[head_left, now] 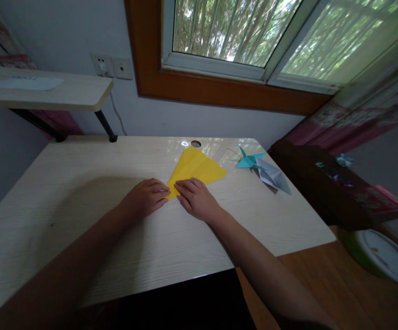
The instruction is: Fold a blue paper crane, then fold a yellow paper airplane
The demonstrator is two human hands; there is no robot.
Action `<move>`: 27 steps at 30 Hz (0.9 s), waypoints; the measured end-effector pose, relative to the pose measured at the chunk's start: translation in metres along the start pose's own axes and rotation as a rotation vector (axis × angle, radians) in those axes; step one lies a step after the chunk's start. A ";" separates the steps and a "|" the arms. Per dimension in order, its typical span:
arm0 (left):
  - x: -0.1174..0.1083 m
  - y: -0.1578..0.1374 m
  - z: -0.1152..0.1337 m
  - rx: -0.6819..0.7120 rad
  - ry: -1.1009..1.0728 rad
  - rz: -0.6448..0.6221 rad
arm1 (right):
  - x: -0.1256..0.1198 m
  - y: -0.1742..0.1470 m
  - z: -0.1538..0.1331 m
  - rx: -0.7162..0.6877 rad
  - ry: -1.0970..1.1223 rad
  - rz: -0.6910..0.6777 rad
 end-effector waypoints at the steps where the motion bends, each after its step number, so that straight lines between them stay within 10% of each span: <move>1: 0.000 0.000 0.001 0.006 0.004 0.005 | 0.000 0.000 0.000 -0.001 -0.003 0.000; 27: -0.012 0.001 0.002 0.014 -0.024 0.022 | -0.004 0.000 -0.001 0.016 -0.043 0.015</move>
Point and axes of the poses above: each hand's wrist, its own y-axis towards the middle knuckle, its own x-axis out of the palm, z = x × y, the point moved 8 cm from there along y, towards the middle knuckle, and after that the axes turned 8 degrees about -y, right-handed, at the moved point
